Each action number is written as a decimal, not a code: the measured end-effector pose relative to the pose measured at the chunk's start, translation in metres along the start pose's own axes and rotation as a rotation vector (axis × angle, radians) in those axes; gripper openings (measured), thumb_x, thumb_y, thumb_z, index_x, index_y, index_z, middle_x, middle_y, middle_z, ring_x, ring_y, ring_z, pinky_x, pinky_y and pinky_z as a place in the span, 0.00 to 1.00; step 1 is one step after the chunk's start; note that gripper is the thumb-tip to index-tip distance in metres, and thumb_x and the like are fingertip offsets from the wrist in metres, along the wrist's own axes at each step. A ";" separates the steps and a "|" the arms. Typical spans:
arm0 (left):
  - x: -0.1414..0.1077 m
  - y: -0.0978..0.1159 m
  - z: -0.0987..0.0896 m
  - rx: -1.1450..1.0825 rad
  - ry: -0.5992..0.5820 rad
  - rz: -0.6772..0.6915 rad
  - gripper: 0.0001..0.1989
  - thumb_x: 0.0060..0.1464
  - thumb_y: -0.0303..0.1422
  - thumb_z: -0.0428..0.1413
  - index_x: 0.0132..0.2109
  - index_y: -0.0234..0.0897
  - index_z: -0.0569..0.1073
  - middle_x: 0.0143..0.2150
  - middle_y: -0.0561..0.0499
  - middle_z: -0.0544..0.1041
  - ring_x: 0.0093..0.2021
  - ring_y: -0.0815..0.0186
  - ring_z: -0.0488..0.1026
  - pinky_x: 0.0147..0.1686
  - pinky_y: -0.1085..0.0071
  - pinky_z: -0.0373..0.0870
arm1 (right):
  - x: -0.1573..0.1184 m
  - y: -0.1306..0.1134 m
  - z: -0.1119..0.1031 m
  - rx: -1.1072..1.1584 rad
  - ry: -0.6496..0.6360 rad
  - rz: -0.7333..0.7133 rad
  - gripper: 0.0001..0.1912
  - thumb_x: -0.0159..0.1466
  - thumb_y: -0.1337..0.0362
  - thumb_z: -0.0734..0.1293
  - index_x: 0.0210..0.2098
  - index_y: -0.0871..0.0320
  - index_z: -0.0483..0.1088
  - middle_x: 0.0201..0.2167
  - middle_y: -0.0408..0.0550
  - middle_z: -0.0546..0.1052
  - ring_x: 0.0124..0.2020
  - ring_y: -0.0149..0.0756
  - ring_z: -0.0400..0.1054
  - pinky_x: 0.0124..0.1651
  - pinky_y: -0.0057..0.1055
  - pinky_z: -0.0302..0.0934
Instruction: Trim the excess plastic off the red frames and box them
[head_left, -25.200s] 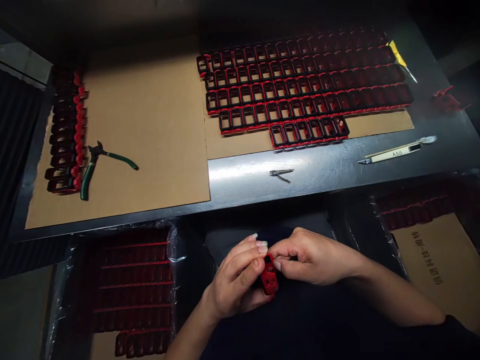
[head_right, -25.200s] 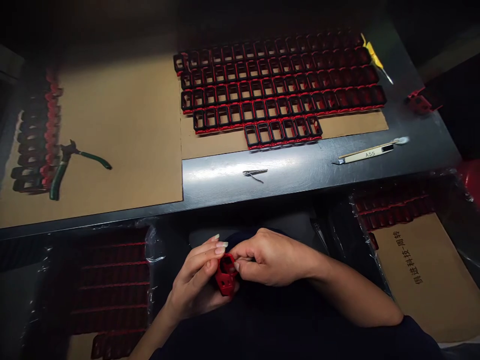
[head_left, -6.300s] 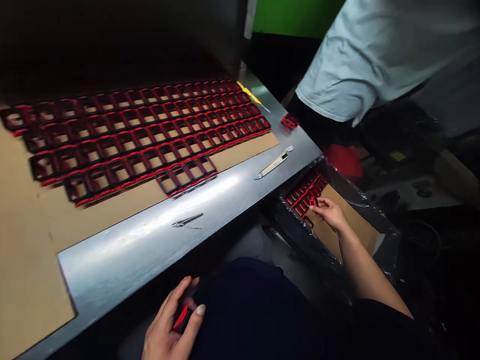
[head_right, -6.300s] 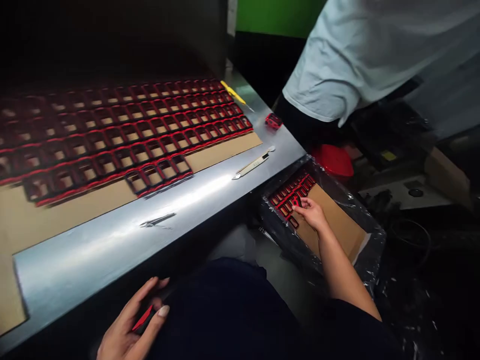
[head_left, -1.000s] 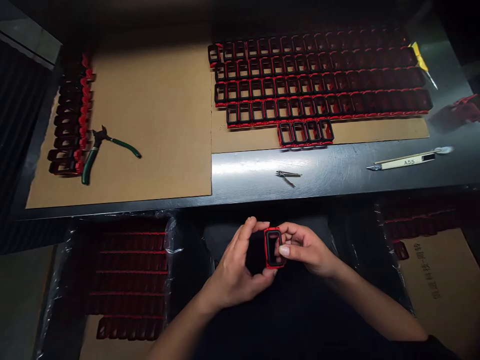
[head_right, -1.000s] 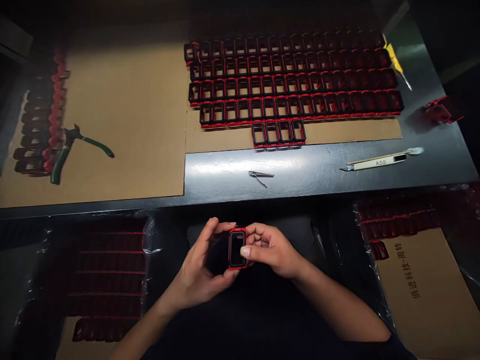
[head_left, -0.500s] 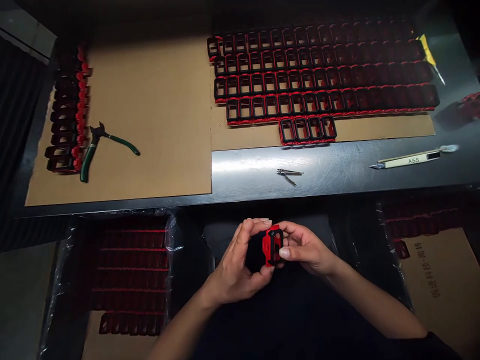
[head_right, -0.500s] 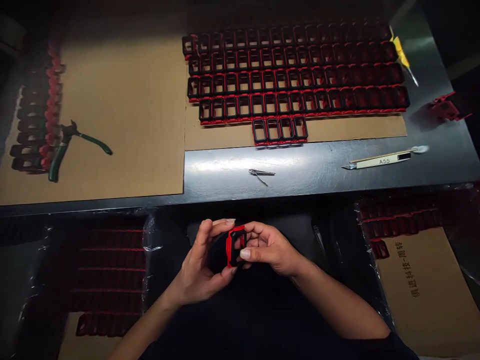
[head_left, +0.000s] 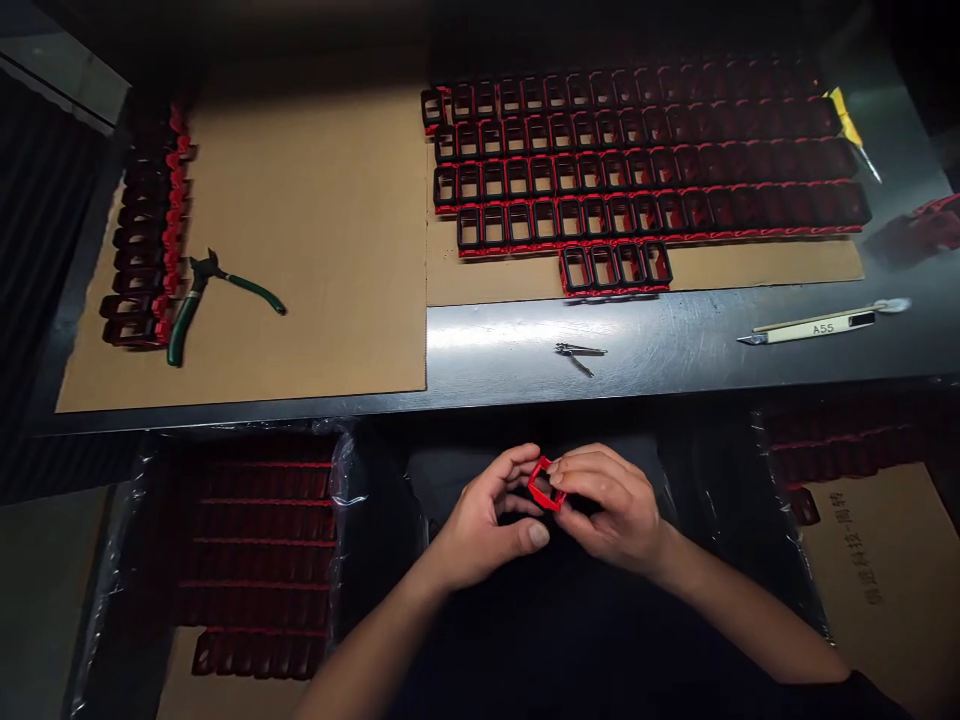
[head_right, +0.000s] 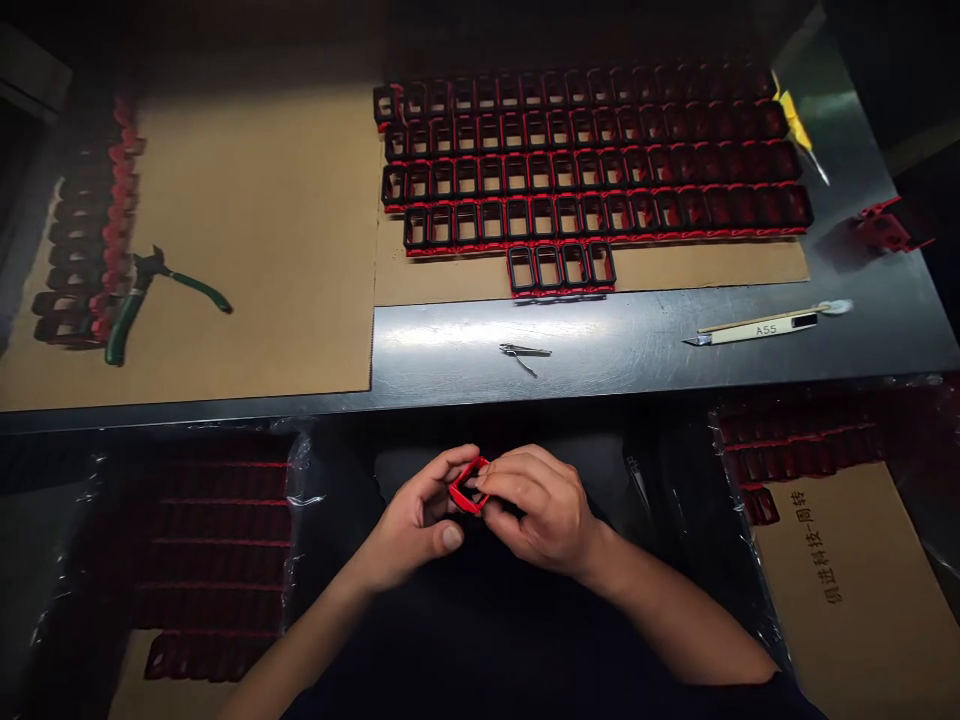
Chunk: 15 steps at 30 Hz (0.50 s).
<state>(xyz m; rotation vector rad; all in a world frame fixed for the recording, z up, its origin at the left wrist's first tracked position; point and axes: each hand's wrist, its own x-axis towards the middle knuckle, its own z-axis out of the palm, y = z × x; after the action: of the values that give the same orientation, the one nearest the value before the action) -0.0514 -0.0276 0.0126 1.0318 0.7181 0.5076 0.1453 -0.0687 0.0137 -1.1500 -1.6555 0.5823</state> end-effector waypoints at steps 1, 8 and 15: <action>0.002 0.000 0.001 -0.067 -0.007 -0.026 0.35 0.50 0.45 0.69 0.62 0.44 0.67 0.58 0.40 0.74 0.57 0.52 0.75 0.52 0.58 0.77 | 0.000 0.002 0.000 -0.048 0.008 -0.061 0.20 0.59 0.75 0.71 0.48 0.52 0.72 0.37 0.48 0.82 0.39 0.39 0.77 0.42 0.37 0.75; 0.006 -0.008 0.006 -0.082 0.075 0.151 0.35 0.48 0.41 0.70 0.60 0.45 0.65 0.58 0.42 0.72 0.59 0.56 0.73 0.58 0.57 0.73 | 0.005 0.000 -0.001 -0.084 -0.003 -0.128 0.19 0.61 0.75 0.69 0.50 0.54 0.74 0.43 0.52 0.82 0.49 0.44 0.77 0.48 0.42 0.76; 0.006 -0.009 0.006 0.089 0.166 0.422 0.35 0.51 0.39 0.67 0.63 0.46 0.63 0.59 0.43 0.64 0.58 0.55 0.71 0.56 0.55 0.75 | 0.044 0.032 -0.037 -0.594 0.130 0.054 0.22 0.63 0.65 0.72 0.56 0.56 0.71 0.48 0.56 0.79 0.50 0.51 0.72 0.53 0.49 0.68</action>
<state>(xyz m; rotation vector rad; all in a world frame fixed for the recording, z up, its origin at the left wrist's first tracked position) -0.0430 -0.0307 0.0050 1.2424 0.6741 0.9408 0.1898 -0.0212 0.0226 -1.6206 -1.7366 0.0310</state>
